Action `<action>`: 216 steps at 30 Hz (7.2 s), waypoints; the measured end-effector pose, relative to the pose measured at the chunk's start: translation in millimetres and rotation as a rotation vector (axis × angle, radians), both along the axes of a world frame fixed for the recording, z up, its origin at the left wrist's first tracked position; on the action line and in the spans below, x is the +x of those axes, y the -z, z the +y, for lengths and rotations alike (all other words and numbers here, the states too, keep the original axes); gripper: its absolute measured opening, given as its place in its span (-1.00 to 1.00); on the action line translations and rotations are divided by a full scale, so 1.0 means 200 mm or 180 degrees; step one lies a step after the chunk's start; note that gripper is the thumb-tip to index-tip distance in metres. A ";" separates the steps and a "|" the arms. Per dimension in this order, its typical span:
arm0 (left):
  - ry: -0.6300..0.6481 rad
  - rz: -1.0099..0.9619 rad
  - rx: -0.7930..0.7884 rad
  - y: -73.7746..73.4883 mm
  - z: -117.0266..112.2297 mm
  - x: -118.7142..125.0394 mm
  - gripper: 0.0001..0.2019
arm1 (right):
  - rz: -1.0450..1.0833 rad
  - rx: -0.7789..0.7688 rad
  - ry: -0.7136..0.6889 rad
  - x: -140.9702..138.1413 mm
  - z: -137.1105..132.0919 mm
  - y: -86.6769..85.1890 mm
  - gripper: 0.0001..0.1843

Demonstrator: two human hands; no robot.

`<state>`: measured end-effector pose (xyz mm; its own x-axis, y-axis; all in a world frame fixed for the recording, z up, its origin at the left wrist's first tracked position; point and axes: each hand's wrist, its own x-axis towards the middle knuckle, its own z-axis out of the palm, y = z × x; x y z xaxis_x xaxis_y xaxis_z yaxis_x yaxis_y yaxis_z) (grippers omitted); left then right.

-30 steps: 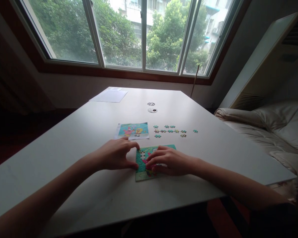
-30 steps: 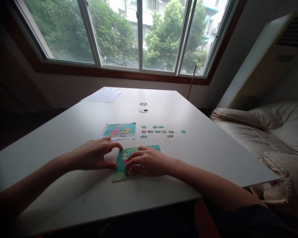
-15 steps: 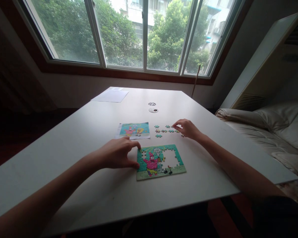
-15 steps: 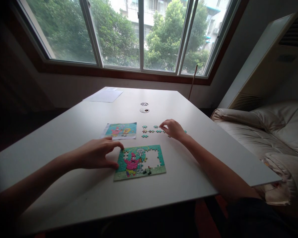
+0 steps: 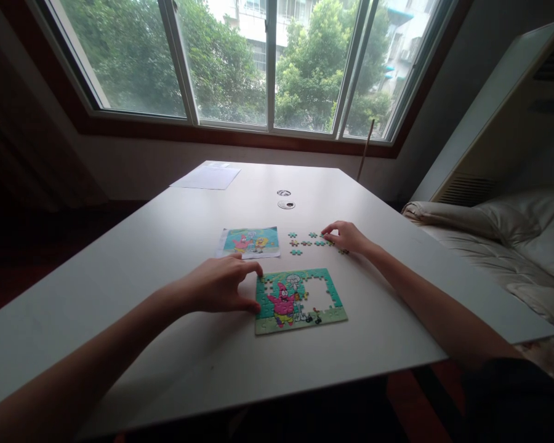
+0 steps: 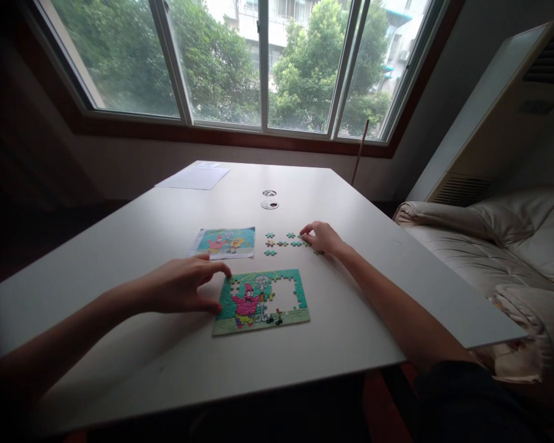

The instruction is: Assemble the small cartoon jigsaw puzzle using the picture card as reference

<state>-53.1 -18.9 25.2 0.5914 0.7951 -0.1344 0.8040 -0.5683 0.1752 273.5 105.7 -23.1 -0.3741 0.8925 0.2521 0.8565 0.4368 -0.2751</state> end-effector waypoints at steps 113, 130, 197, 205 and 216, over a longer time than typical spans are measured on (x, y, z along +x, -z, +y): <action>0.0127 -0.0748 0.0207 0.14 0.11 -0.06 -0.72 | -0.0367 0.0276 -0.1763 -0.49 -0.64 -0.07 -0.74; 0.0840 -0.1041 0.0185 0.14 0.09 -0.06 -0.87 | -0.0854 0.0066 -0.1612 -0.50 -0.85 -0.10 -0.51; 0.1232 -0.0388 0.0095 -0.01 -0.14 0.05 -0.64 | -0.0667 -0.1730 -0.0960 -0.17 -0.63 -0.24 -0.12; 0.1165 -0.0333 0.0042 -0.03 -0.15 0.06 -0.64 | -0.0686 -0.1744 -0.0913 -0.18 -0.64 -0.25 -0.14; 0.1175 -0.0444 0.0073 -0.01 -0.14 0.06 -0.65 | -0.0722 -0.1711 -0.0932 -0.18 -0.64 -0.25 -0.14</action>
